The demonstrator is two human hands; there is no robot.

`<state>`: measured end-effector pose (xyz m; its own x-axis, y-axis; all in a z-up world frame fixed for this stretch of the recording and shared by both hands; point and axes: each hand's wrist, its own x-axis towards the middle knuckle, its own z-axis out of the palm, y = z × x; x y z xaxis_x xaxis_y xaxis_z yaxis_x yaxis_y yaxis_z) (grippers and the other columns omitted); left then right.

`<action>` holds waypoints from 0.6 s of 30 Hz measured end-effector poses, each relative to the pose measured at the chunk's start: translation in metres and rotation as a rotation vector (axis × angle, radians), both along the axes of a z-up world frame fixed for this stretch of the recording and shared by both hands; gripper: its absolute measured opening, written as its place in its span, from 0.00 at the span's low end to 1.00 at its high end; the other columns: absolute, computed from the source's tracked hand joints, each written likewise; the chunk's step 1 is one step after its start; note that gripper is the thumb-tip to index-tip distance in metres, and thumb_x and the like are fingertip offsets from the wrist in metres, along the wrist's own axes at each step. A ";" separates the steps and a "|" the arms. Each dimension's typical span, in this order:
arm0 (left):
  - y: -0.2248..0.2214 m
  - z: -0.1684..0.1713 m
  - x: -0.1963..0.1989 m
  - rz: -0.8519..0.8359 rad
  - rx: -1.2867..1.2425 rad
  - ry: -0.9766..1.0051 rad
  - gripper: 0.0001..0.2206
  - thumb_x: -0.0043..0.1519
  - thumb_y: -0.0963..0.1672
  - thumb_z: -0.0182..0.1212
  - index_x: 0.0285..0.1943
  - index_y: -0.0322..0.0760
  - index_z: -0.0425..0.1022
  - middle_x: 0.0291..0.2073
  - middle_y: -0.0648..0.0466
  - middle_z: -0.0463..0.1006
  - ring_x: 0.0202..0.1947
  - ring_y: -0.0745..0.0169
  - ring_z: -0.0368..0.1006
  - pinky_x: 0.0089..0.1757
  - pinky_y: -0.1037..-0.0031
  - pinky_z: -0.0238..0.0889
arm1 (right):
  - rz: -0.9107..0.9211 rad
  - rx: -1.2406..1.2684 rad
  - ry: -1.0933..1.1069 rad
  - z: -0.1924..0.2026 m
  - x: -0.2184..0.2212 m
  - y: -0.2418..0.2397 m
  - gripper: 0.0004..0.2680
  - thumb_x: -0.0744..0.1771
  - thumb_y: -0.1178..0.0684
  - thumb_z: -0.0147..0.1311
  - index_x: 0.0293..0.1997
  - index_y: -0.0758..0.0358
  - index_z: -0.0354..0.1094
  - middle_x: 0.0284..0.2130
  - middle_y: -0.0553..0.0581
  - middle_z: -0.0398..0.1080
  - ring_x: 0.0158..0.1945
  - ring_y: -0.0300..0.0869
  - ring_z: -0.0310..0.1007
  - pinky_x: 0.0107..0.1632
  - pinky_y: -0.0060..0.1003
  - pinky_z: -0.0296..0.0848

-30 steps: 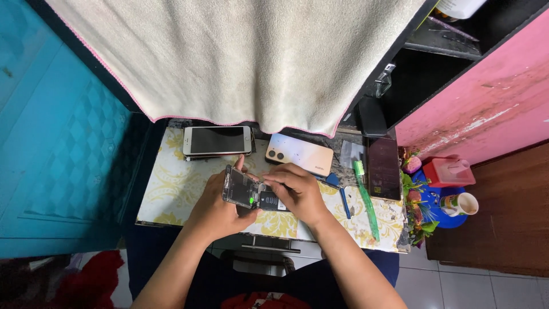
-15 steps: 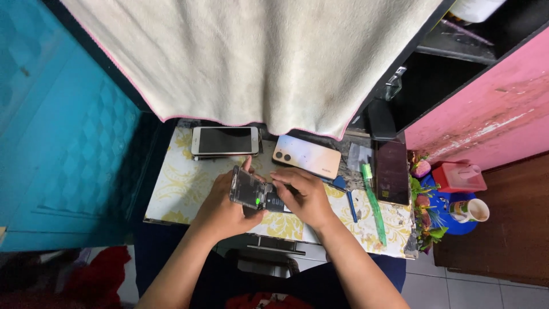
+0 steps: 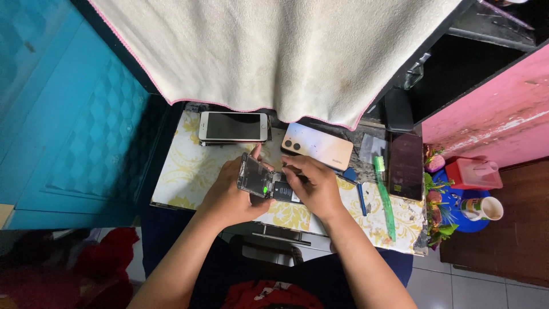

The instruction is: Repairing internal components of a smartphone using tweezers and hands.

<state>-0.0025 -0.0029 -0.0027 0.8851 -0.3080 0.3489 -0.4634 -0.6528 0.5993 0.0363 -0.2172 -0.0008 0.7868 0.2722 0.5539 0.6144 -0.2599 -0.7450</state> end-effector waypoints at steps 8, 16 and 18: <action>-0.002 0.001 0.000 0.011 -0.032 0.010 0.48 0.43 0.47 0.72 0.76 0.28 0.57 0.49 0.56 0.83 0.55 0.51 0.74 0.52 0.56 0.63 | -0.007 -0.003 -0.019 0.005 -0.002 0.000 0.07 0.65 0.63 0.61 0.47 0.67 0.77 0.34 0.63 0.80 0.33 0.57 0.82 0.35 0.44 0.80; -0.002 0.005 0.000 -0.004 -0.049 0.025 0.47 0.44 0.46 0.72 0.75 0.26 0.57 0.49 0.54 0.83 0.55 0.48 0.74 0.51 0.55 0.63 | -0.012 0.046 0.009 0.000 0.002 0.000 0.09 0.65 0.65 0.62 0.49 0.69 0.77 0.34 0.65 0.79 0.34 0.55 0.83 0.36 0.43 0.81; -0.002 0.002 0.001 0.002 -0.053 0.024 0.47 0.44 0.47 0.72 0.76 0.27 0.56 0.49 0.55 0.83 0.55 0.50 0.74 0.52 0.56 0.63 | -0.016 0.033 0.007 -0.001 0.002 0.000 0.09 0.64 0.65 0.63 0.48 0.70 0.77 0.34 0.65 0.79 0.34 0.56 0.83 0.35 0.44 0.80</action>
